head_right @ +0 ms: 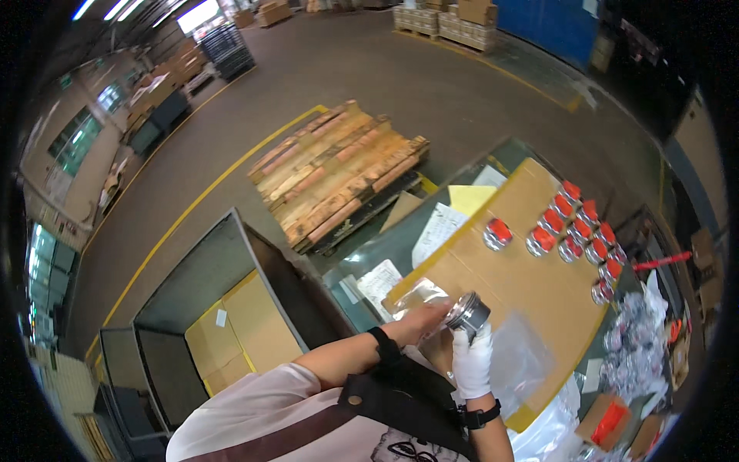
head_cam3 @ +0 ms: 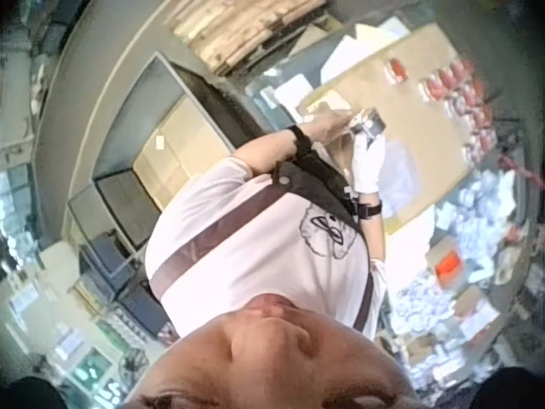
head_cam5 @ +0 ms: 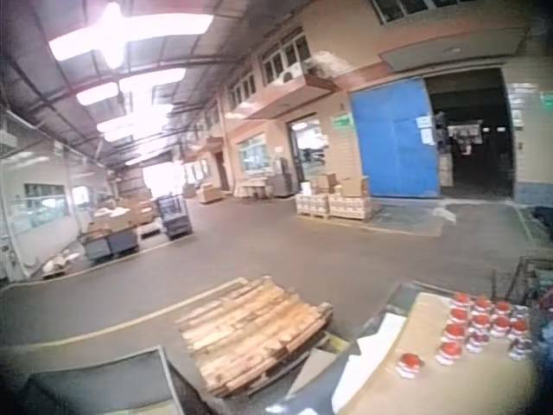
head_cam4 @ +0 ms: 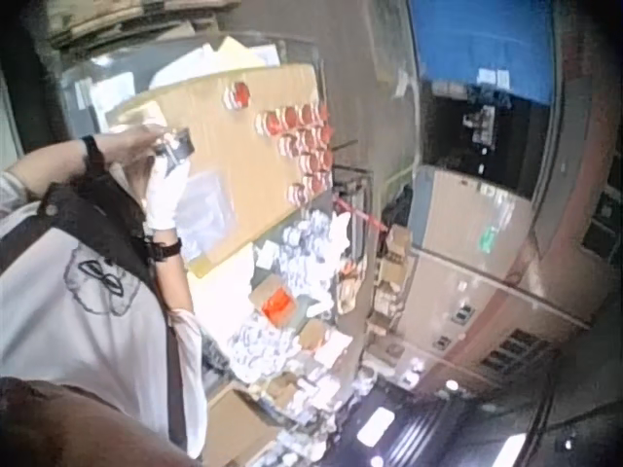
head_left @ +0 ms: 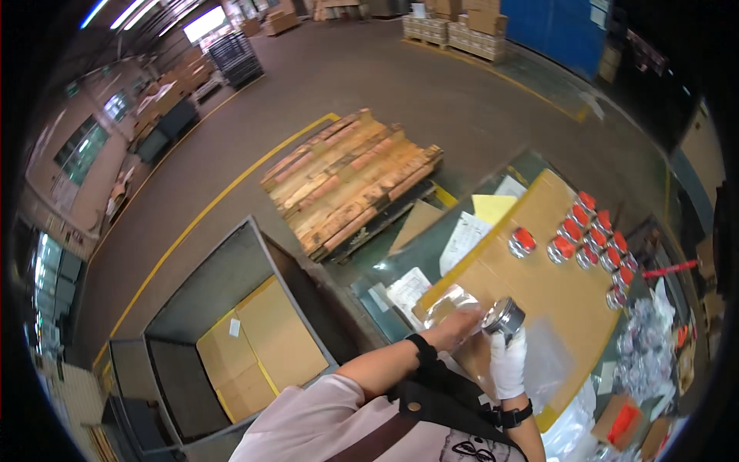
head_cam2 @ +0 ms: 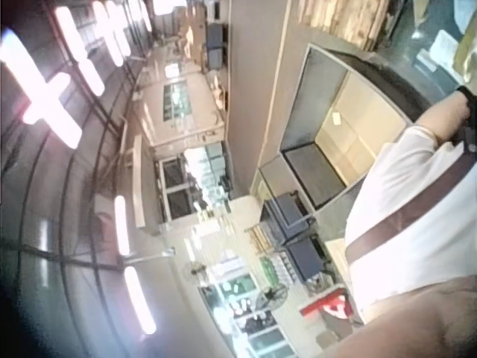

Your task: The person places small metal containers with red lids into clear plastic bags one by one. The person picks up a container, inserts it into a bag, and sets the bag aside on the table. The process is repeated for multiple containers arranged on a cardboard sheet.

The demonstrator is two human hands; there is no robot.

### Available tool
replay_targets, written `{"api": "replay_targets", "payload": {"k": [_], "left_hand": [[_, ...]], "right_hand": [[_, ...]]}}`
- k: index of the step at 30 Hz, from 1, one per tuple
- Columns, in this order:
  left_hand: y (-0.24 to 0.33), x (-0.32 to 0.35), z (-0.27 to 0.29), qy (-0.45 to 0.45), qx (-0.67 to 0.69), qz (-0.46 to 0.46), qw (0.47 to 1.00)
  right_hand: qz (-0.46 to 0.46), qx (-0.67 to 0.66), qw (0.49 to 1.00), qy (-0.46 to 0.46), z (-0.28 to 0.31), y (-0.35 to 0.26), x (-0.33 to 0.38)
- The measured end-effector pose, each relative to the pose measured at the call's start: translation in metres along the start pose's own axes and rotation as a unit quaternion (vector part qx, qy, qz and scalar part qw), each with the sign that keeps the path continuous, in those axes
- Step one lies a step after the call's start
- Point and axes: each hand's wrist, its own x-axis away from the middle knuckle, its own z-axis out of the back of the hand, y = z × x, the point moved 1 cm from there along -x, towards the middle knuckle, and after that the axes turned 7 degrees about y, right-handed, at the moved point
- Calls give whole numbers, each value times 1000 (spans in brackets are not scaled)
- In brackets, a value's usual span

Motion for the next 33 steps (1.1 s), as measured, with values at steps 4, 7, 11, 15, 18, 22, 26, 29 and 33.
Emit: {"api": "replay_targets", "payload": {"k": [4, 7, 11, 15, 18, 22, 26, 29, 33], "left_hand": [[36, 9, 15, 67, -166, -9, 984], [41, 20, 34, 182, -336, -140, 913], [86, 61, 36, 200, -414, -211, 862], [85, 85, 16, 168, -568, -360, 721], [99, 109, -17, 104, -516, -395, 753], [119, 104, -25, 125, -282, -352, 884], [119, 58, -12, 13, -41, -3, 999], [81, 38, -29, 22, -100, 9, 995], [37, 32, -50, 23, -270, -89, 958]], "right_hand": [[27, 189, 975, -113, -14, 44, 8], [166, 255, 936, -178, -24, 39, 9], [239, 376, 858, -255, -43, 30, -2], [222, 458, 836, -204, -48, 47, 0], [206, 335, 909, -138, -35, 31, -1], [132, 321, 938, -11, 3, -10, -1], [68, 203, 973, 81, 50, -32, -7], [6, 31, 995, 91, 57, -44, -8], [-55, -116, 989, 80, 35, -17, -3]]}}
